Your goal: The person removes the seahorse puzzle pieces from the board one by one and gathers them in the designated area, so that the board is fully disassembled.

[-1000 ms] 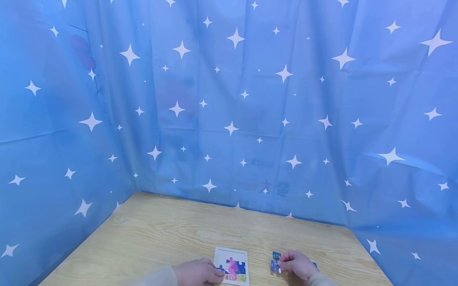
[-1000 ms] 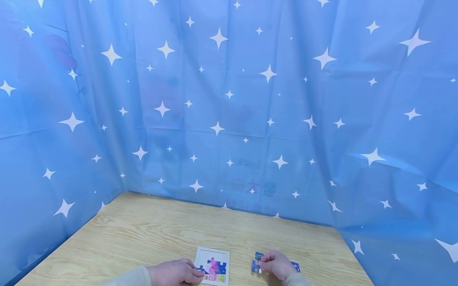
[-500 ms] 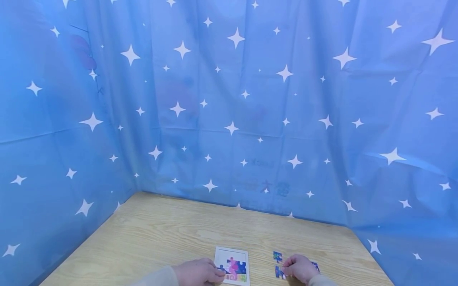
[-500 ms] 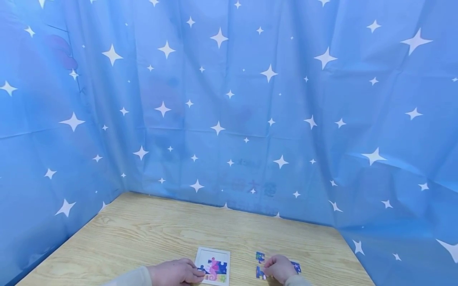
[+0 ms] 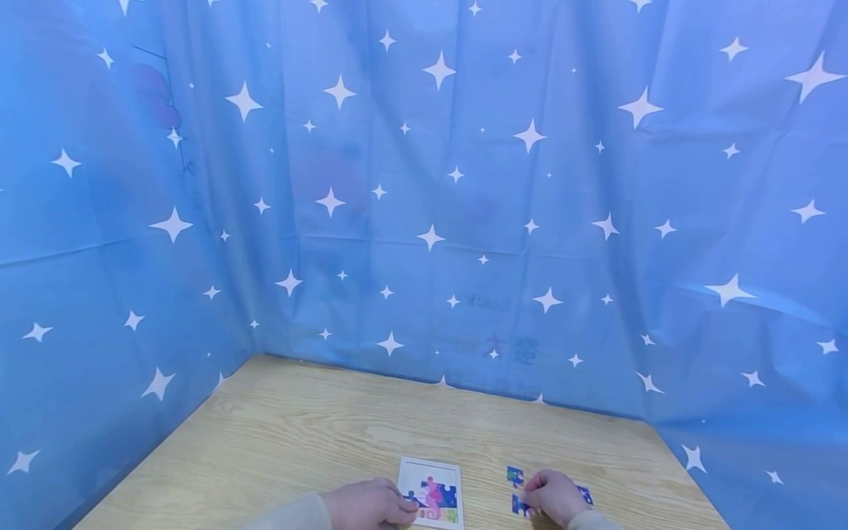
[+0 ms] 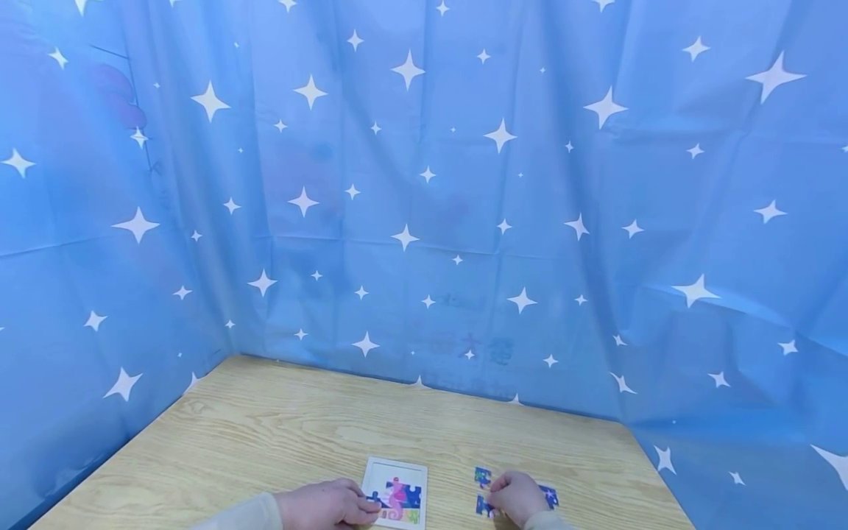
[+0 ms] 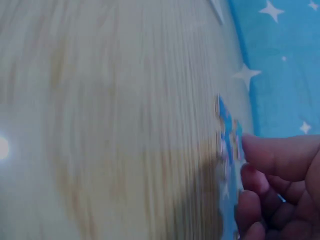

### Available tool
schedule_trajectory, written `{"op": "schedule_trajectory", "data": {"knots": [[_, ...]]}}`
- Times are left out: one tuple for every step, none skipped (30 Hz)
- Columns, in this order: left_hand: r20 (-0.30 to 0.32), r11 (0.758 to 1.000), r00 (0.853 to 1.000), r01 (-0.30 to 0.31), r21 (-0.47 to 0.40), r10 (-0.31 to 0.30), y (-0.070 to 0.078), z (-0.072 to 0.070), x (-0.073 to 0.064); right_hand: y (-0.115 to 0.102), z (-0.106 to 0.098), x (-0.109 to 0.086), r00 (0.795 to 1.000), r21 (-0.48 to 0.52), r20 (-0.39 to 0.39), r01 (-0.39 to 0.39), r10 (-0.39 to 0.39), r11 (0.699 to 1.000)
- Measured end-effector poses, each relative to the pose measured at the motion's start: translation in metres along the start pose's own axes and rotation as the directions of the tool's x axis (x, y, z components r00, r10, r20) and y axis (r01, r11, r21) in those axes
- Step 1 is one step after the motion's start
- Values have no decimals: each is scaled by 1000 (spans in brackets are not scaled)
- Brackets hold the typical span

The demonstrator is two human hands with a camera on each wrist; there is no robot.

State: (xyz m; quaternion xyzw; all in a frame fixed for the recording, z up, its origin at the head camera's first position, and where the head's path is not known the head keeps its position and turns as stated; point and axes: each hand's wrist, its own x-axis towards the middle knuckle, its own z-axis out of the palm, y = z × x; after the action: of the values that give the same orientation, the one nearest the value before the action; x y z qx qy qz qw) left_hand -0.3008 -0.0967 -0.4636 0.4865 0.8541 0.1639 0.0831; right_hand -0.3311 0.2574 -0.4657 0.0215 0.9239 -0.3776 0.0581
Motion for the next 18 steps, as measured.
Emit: {"op": "schedule_trajectory", "data": {"knots": [[1,1000,1000,5,-19,-5,1,0,0,-3,2,0,1000,16,-5,10,-10,1000],[1,1000,1000,7,-27,-7,1,-1,0,-6,4,-1,1000,29,-12,27,-27,999],[5,999,1000,14,-39,-14,2,-1,-1,-10,7,-1,999,35,-24,49,-48,998],[7,998,1000,25,-58,-24,2,-2,-1,-15,11,-1,996,48,-34,78,-77,996],[10,998,1000,28,-61,-28,3,-2,-1,-21,15,-1,995,49,-34,97,-95,994],[14,996,999,38,-75,-37,4,-3,-1,-27,19,-1,992,57,-38,125,-123,991],[15,997,999,39,-72,-38,4,-3,-1,-33,23,0,988,59,-33,150,-148,987],[16,998,999,29,-50,-29,4,-4,-1,-40,27,0,984,68,-29,179,-177,981],[17,999,1000,21,-31,-20,4,-4,-1,-46,32,0,980,79,-19,200,-199,977],[17,1000,1000,8,-14,-8,4,-4,-1,-51,36,0,974,95,-6,226,-226,970],[17,1000,1000,-11,13,11,3,-4,-1,-56,39,1,969,102,9,245,-247,964],[16,999,1000,-26,31,26,2,-4,0,-61,43,2,964,115,21,261,-265,958],[14,996,999,-53,69,52,1,-4,0,-66,47,3,962,118,38,263,-269,958],[14,992,997,-75,101,74,0,-4,0,-70,51,3,962,124,53,259,-267,958],[12,988,996,-93,124,92,-1,-4,1,-73,55,5,963,122,68,250,-259,961],[9,985,994,-108,136,108,-3,-3,1,-77,59,6,966,123,76,239,-249,963],[7,982,993,-119,145,119,-5,-2,2,-80,63,7,969,124,90,219,-230,968],[-1,978,990,-136,157,138,-9,1,3,-82,67,8,972,125,99,202,-215,971]]}}
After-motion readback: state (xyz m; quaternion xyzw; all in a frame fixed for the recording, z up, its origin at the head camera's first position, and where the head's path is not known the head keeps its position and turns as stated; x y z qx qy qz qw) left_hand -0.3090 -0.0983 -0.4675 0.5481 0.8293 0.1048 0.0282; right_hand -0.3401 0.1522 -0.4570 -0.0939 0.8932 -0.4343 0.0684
